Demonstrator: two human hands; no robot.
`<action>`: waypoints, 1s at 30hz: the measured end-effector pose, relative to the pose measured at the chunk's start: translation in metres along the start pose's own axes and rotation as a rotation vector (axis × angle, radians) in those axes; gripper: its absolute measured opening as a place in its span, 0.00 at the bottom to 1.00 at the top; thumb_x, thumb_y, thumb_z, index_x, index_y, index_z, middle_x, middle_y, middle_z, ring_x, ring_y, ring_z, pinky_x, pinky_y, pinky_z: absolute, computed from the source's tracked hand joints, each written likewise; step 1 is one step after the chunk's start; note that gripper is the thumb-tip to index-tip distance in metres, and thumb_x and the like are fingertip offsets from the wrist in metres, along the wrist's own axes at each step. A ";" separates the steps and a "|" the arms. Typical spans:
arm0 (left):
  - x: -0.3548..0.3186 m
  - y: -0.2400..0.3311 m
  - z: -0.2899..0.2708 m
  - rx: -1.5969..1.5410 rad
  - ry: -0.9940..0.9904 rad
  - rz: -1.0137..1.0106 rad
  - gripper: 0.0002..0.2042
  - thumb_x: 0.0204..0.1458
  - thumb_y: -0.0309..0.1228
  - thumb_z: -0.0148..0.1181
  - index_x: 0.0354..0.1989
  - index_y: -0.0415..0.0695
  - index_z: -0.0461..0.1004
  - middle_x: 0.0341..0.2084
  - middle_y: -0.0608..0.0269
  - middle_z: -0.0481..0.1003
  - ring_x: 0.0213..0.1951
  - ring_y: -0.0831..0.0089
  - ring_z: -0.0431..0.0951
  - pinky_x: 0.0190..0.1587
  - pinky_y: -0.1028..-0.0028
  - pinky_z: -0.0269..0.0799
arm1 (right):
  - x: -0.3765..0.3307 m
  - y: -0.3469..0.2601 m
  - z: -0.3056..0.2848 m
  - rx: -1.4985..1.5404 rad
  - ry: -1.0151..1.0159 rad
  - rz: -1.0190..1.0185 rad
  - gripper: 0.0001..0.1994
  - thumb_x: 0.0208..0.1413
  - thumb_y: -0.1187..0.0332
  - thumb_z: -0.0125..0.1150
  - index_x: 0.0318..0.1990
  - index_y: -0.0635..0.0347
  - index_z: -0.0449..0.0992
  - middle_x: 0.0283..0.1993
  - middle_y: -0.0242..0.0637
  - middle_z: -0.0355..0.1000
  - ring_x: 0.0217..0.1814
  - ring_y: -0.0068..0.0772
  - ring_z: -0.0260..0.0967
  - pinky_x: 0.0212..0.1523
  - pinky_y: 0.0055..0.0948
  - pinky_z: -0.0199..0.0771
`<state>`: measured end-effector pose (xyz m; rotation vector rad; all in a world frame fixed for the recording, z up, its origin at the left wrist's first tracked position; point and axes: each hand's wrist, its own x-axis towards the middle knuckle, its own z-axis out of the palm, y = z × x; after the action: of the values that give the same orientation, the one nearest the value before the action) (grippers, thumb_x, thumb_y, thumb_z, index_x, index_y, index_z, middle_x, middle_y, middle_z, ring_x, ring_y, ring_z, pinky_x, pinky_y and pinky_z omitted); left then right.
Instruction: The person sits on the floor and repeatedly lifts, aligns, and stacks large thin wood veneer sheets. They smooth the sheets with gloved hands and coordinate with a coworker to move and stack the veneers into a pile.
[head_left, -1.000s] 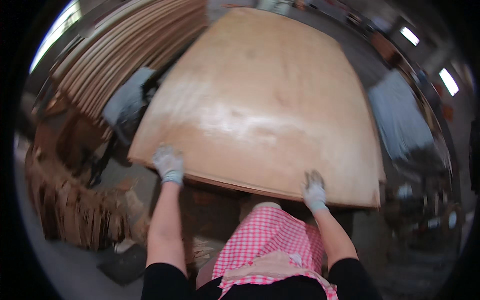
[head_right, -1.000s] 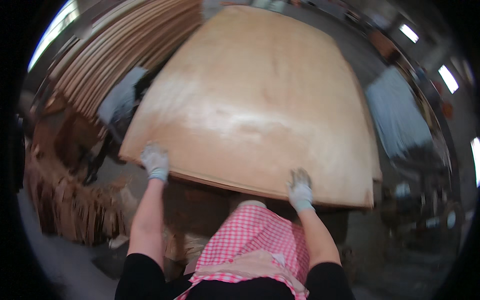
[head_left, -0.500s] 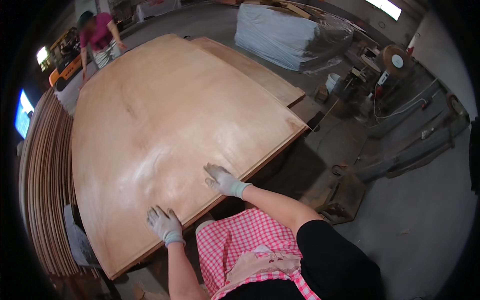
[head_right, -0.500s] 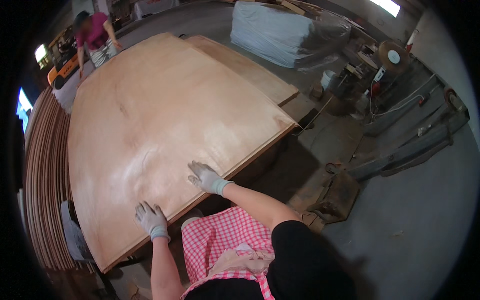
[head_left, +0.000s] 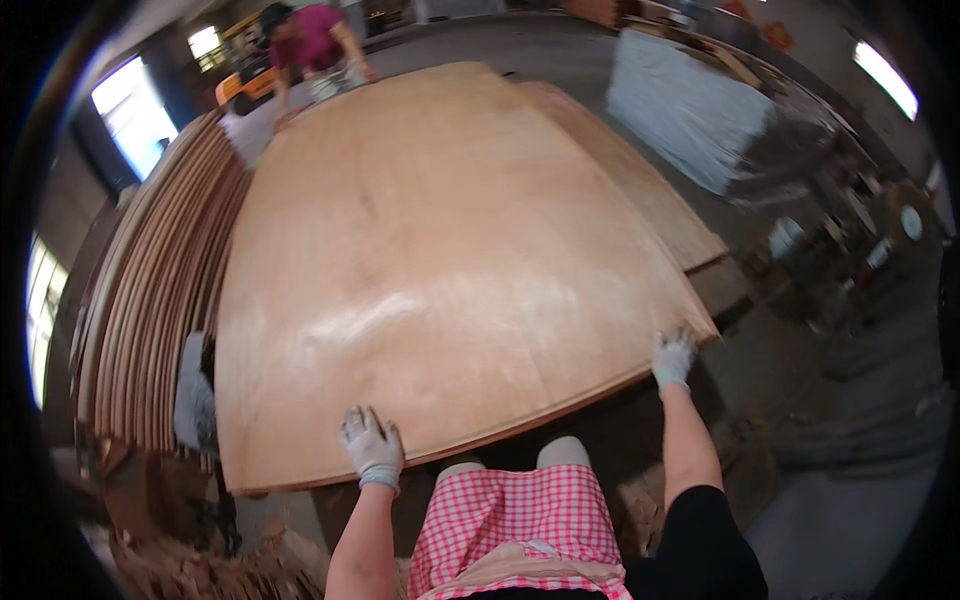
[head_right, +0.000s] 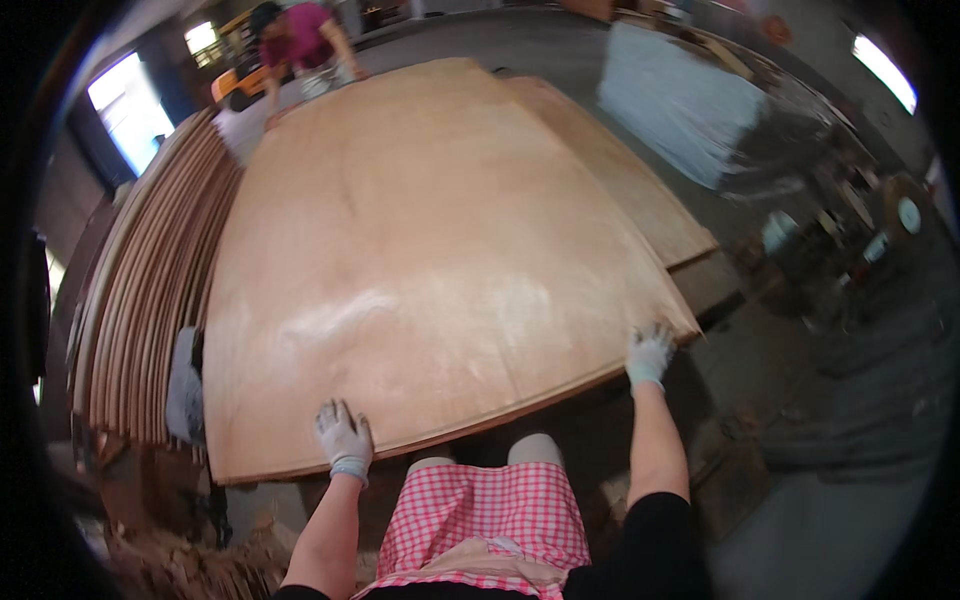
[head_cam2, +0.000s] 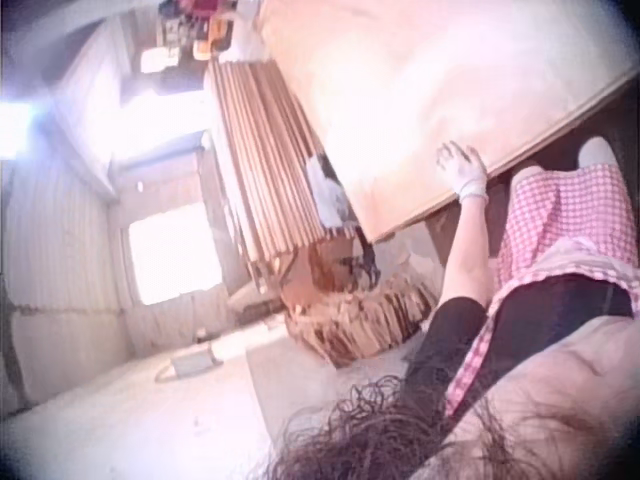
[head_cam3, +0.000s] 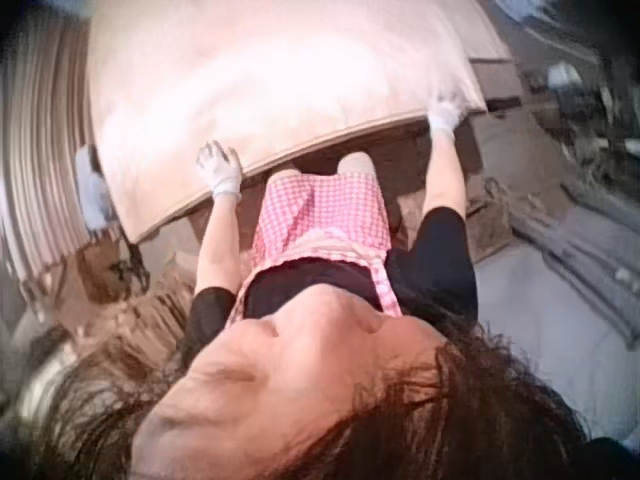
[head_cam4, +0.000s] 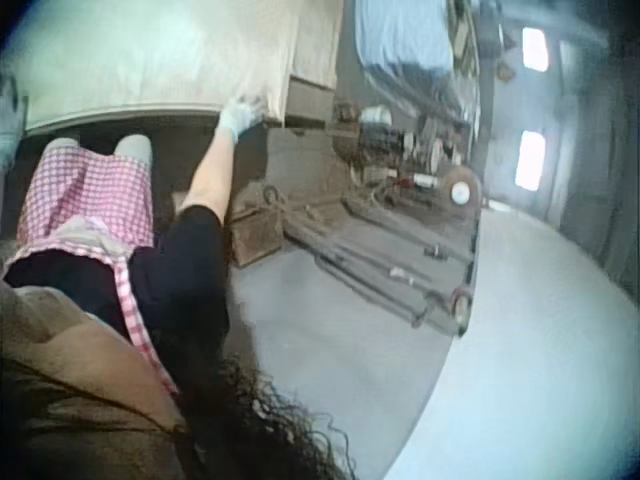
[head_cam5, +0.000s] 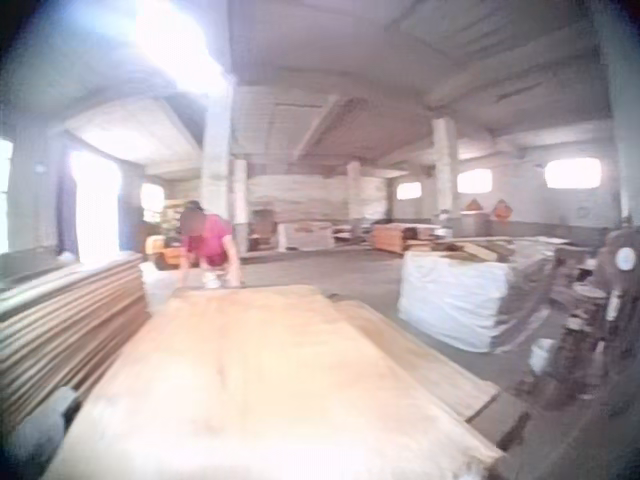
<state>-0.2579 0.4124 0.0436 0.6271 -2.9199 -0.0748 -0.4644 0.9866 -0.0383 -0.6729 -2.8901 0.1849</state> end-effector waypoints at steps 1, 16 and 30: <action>0.002 -0.005 -0.001 -0.001 -0.003 0.002 0.31 0.59 0.46 0.54 0.66 0.34 0.67 0.68 0.39 0.63 0.71 0.47 0.58 0.75 0.50 0.45 | -0.002 -0.001 0.002 0.011 0.008 -0.009 0.34 0.67 0.45 0.47 0.73 0.60 0.61 0.80 0.49 0.49 0.80 0.55 0.46 0.75 0.58 0.48; -0.006 -0.007 -0.008 -0.145 -0.206 -0.049 0.34 0.55 0.46 0.60 0.65 0.34 0.66 0.68 0.37 0.61 0.72 0.41 0.56 0.75 0.45 0.43 | 0.017 0.013 -0.014 -0.310 -0.277 -0.075 0.31 0.72 0.51 0.43 0.75 0.61 0.56 0.79 0.54 0.48 0.79 0.59 0.48 0.75 0.54 0.52; -0.046 -0.091 -0.032 -0.647 0.072 -0.389 0.28 0.58 0.41 0.58 0.65 0.41 0.68 0.65 0.46 0.67 0.69 0.48 0.63 0.73 0.49 0.50 | -0.262 -0.472 -0.104 0.179 -0.649 -1.647 0.23 0.59 0.68 0.59 0.63 0.57 0.72 0.68 0.50 0.67 0.72 0.53 0.60 0.76 0.54 0.48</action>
<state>-0.1743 0.3484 0.0613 1.0133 -2.4325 -0.9629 -0.4135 0.4578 0.1028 2.0288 -2.7737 0.4140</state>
